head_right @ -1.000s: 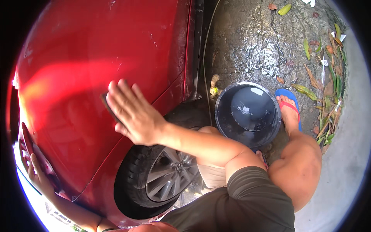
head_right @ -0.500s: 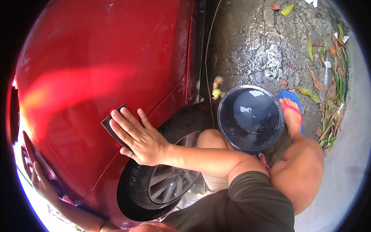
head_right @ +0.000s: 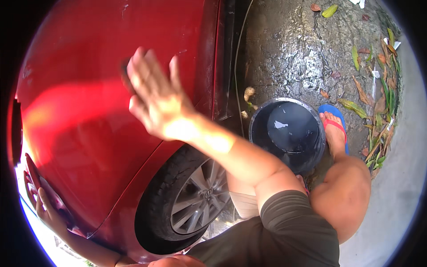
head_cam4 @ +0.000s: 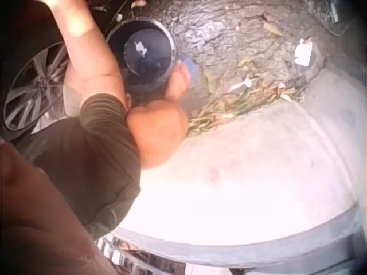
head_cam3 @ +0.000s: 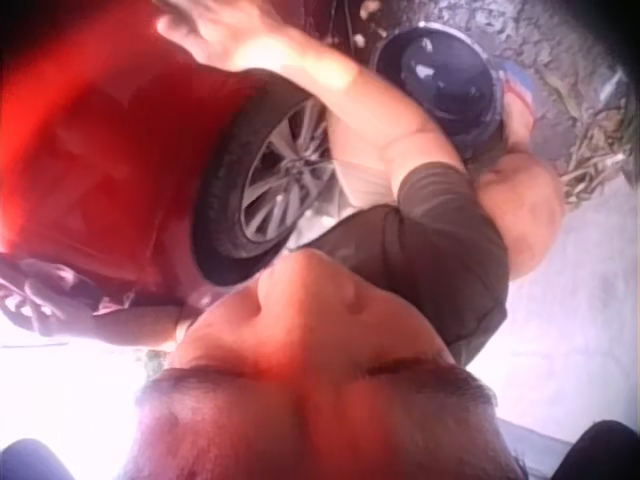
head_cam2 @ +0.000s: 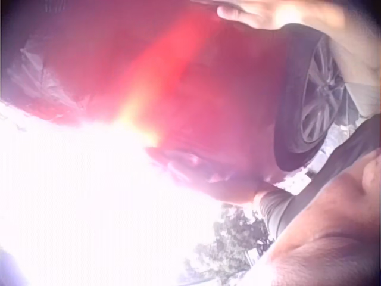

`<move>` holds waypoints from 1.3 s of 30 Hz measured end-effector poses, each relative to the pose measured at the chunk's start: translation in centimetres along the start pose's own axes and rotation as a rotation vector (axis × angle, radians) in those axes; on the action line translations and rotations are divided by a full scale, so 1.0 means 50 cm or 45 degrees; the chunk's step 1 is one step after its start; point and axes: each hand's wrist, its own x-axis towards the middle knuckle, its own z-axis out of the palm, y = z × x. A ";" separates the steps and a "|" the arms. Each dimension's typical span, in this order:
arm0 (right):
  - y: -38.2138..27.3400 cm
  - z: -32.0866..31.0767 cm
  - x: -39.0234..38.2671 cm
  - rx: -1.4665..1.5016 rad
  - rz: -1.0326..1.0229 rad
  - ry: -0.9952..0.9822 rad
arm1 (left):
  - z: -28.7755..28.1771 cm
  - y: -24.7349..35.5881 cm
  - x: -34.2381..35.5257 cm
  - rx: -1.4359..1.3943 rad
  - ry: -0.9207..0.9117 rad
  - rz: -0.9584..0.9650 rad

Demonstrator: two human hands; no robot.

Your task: The person is sanding a panel on a red car by hand using a black sanding block, frequently dipping the block into a bucket of water.

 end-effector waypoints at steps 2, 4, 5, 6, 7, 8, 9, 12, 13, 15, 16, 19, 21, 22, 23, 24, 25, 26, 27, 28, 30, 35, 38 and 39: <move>0.174 -0.044 0.128 0.048 0.262 0.298 | -0.001 0.024 0.025 -0.046 -0.062 -0.136; 0.133 -0.027 0.099 0.045 0.211 0.242 | -0.001 0.006 0.025 -0.042 -0.108 -0.193; 0.100 -0.016 0.088 0.051 0.128 0.197 | -0.003 0.015 0.020 -0.072 -0.147 -0.190; 0.007 -0.006 0.030 0.105 0.031 0.096 | -0.007 0.022 0.020 -0.078 -0.158 -0.170; -0.069 0.014 -0.031 0.087 -0.107 -0.067 | -0.009 0.023 0.013 -0.089 -0.167 -0.157; -0.114 0.022 -0.075 0.446 -0.264 -0.204 | 0.001 0.018 0.008 -0.134 -0.161 -0.141; -0.109 0.025 -0.069 0.321 -0.303 -0.184 | 0.004 0.006 0.001 -0.045 -0.079 -0.080; 0.019 -0.002 0.054 0.110 0.040 0.093 | -0.009 -0.016 0.001 -0.099 -0.116 -0.210; 0.100 -0.020 0.103 0.092 0.173 0.222 | -0.011 -0.008 0.011 -0.179 -0.162 -0.296; 0.129 -0.037 0.127 0.159 0.262 0.241 | -0.007 -0.011 0.018 -0.256 -0.205 -0.356; 0.105 -0.031 0.119 0.161 0.278 0.242 | -0.003 -0.008 0.017 -0.263 -0.197 -0.339; -0.132 0.002 -0.062 0.100 -0.221 -0.184 | 0.000 0.016 0.012 -0.166 -0.147 -0.195; -0.158 0.029 -0.097 0.219 -0.411 -0.218 | 0.007 -0.002 -0.001 -0.160 -0.108 -0.176; -0.127 0.025 -0.070 0.194 -0.380 -0.170 | 0.003 -0.004 -0.004 -0.141 -0.093 -0.176; -0.075 0.007 -0.013 0.059 -0.166 -0.119 | -0.003 -0.008 -0.011 -0.111 -0.082 -0.181; 0.010 0.002 0.044 0.088 0.006 0.097 | -0.004 0.004 0.002 -0.123 -0.084 -0.201; 0.088 -0.014 0.094 0.062 0.121 0.224 | -0.005 0.015 0.012 -0.133 -0.095 -0.223; 0.117 -0.031 0.119 0.133 0.196 0.239 | -0.006 0.015 0.012 -0.131 -0.101 -0.228; 0.104 -0.031 0.111 0.155 0.214 0.248 | -0.003 0.014 0.016 -0.188 -0.140 -0.242; 0.071 -0.021 0.092 0.186 0.231 0.251 | -0.001 0.016 0.013 -0.188 -0.137 -0.226; -0.090 -0.005 -0.026 0.159 -0.091 -0.094 | -0.003 0.018 0.005 -0.172 -0.140 -0.202; -0.065 0.003 -0.020 0.117 -0.127 -0.104 | -0.004 0.004 -0.009 -0.156 -0.090 -0.228; 0.111 -0.031 0.110 0.096 0.162 0.198 | 0.002 0.036 0.017 -0.197 -0.113 -0.191; 0.092 -0.020 0.099 0.108 0.189 0.212 | 0.002 0.037 0.016 -0.202 -0.127 -0.172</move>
